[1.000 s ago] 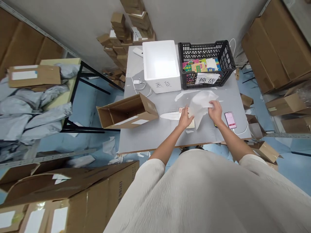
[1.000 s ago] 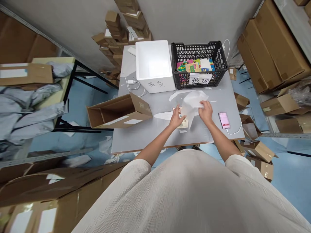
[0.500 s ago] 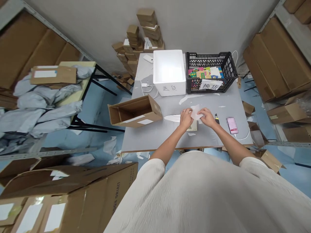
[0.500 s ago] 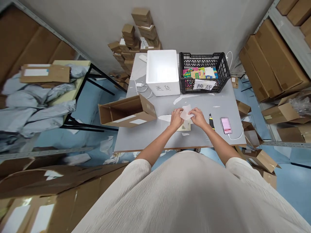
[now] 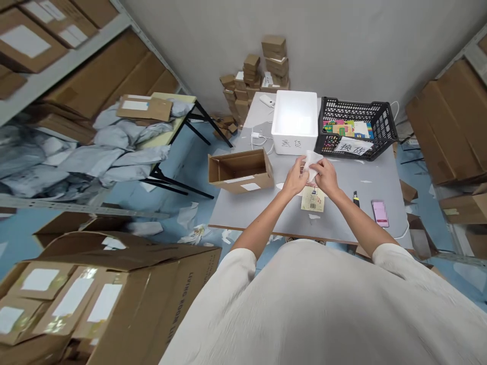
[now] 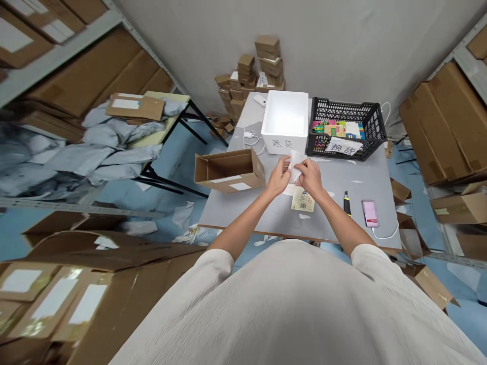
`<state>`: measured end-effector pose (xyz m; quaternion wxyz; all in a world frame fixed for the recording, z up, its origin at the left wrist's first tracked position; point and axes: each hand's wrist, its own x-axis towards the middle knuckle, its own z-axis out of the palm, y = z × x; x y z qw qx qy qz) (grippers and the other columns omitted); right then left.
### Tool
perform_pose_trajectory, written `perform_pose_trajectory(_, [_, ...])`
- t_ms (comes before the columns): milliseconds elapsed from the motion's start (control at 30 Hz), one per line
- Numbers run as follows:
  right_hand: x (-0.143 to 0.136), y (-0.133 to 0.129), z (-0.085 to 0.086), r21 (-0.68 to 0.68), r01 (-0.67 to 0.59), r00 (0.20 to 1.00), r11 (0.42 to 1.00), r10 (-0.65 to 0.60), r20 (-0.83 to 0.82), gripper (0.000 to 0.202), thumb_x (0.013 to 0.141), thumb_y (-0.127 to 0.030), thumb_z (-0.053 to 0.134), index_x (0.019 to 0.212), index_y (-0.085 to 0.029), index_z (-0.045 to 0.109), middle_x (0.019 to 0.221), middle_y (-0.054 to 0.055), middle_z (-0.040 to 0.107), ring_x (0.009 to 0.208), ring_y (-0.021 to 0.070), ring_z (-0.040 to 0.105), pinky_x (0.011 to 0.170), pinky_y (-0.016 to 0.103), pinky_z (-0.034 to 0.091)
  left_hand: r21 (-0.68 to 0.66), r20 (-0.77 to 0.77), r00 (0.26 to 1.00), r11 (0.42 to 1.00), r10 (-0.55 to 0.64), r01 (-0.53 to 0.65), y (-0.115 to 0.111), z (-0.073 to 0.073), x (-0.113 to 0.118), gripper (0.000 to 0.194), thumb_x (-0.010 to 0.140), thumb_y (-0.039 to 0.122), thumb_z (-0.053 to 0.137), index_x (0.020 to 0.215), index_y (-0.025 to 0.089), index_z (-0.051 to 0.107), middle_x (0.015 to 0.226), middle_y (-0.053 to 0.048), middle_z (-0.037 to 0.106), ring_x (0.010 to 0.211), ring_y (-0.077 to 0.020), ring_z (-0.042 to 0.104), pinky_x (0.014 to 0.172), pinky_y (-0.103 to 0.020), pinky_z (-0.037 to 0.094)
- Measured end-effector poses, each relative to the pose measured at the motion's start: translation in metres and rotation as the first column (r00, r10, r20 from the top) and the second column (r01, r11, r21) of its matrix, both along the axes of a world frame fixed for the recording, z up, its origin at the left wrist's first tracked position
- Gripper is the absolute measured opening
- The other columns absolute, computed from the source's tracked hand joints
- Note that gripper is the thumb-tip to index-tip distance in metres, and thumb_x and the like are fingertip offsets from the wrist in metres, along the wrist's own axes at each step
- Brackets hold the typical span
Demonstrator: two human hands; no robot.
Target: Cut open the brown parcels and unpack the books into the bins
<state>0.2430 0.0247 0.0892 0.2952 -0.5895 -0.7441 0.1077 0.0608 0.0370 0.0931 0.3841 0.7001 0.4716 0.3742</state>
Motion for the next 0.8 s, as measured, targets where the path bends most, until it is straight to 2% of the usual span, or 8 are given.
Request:
perform_pose_trajectory(67, [-0.018,0.011,0.007,0.034,-0.017,1.000,0.999,0.016,0.013,0.027,0.095,-0.015,0.053,0.102,-0.024,0.078,0.111,0.010,0.064,0.111,0.0323,0.056,0.098,0.045,0.042,0.095,-0.008,0.999,0.994,0.045,-0.044,0.002,0.007,-0.020,0.056,0.107,0.026,0.057,0.162,0.024,0.050,0.140,-0.011,0.073,0.120,-0.0241,0.073,0.109,-0.038,0.058])
perform_pose_trajectory(167, [-0.050,0.028,0.013,0.060,-0.035,0.999,0.998,0.034,0.008,0.020,0.093,-0.019,0.060,0.101,-0.025,0.077,0.109,0.011,0.064,0.113,0.0351,0.053,0.102,0.050,0.040,0.230,-0.065,0.988,0.965,0.142,-0.124,0.007,0.017,-0.053,0.040,0.110,0.031,0.055,0.148,0.023,0.063,0.140,-0.013,0.072,0.127,-0.0263,0.070,0.115,-0.038,0.054])
perform_pose_trajectory(233, [-0.075,0.040,0.015,0.067,-0.069,0.997,0.995,0.071,-0.033,0.021,0.093,-0.021,0.062,0.107,-0.026,0.077,0.111,0.012,0.065,0.114,0.0367,0.052,0.103,0.052,0.041,0.284,-0.099,0.970,0.941,0.220,-0.185,0.011,0.020,-0.077,0.034,0.113,0.032,0.051,0.140,0.023,0.068,0.138,-0.013,0.071,0.130,-0.0269,0.068,0.116,-0.037,0.053])
perform_pose_trajectory(333, [-0.114,0.056,0.016,0.075,-0.147,0.982,0.986,0.155,-0.110,0.029,0.095,-0.023,0.061,0.119,-0.027,0.077,0.116,0.011,0.066,0.116,0.0364,0.054,0.103,0.049,0.046,0.325,-0.140,0.935,0.907,0.325,-0.267,0.012,0.022,-0.112,0.034,0.114,0.032,0.048,0.138,0.025,0.070,0.139,-0.012,0.068,0.134,-0.0269,0.066,0.116,-0.036,0.052])
perform_pose_trajectory(433, [-0.151,0.068,0.014,0.052,-0.126,0.982,0.991,0.132,-0.132,0.030,0.098,-0.025,0.057,0.121,-0.025,0.076,0.116,0.010,0.064,0.110,0.0321,0.058,0.096,0.042,0.050,0.329,-0.204,0.900,0.893,0.385,-0.307,0.010,0.020,-0.146,0.033,0.113,0.028,0.049,0.137,0.025,0.071,0.142,-0.012,0.065,0.135,-0.0272,0.065,0.116,-0.036,0.051])
perform_pose_trajectory(567, [-0.190,0.079,0.007,0.019,-0.073,0.991,0.997,0.074,-0.111,0.028,0.096,-0.021,0.056,0.115,-0.023,0.077,0.109,0.008,0.063,0.099,0.0276,0.062,0.088,0.037,0.052,0.276,-0.364,0.832,0.902,0.419,-0.333,0.005,0.018,-0.183,0.033,0.111,0.021,0.049,0.134,0.023,0.072,0.142,-0.014,0.065,0.132,-0.0293,0.065,0.116,-0.040,0.048])
perform_pose_trajectory(700, [-0.214,0.086,-0.002,0.005,-0.202,0.970,0.979,0.201,-0.140,0.029,0.094,-0.021,0.057,0.114,-0.021,0.078,0.110,0.010,0.069,0.100,0.0283,0.065,0.093,0.040,0.055,0.223,-0.466,0.783,0.912,0.411,-0.345,0.005,0.016,-0.206,0.034,0.110,0.018,0.048,0.134,0.022,0.072,0.144,-0.017,0.064,0.131,-0.0325,0.064,0.117,-0.045,0.044])
perform_pose_trajectory(800, [-0.222,0.089,-0.009,-0.053,-0.323,0.940,0.945,0.314,-0.136,0.035,0.096,-0.023,0.058,0.125,-0.020,0.077,0.120,0.013,0.074,0.110,0.0305,0.068,0.103,0.045,0.057,0.165,-0.520,0.766,0.924,0.379,-0.346,0.010,0.011,-0.216,0.035,0.109,0.018,0.047,0.132,0.021,0.073,0.143,-0.018,0.066,0.133,-0.0352,0.062,0.119,-0.049,0.040])
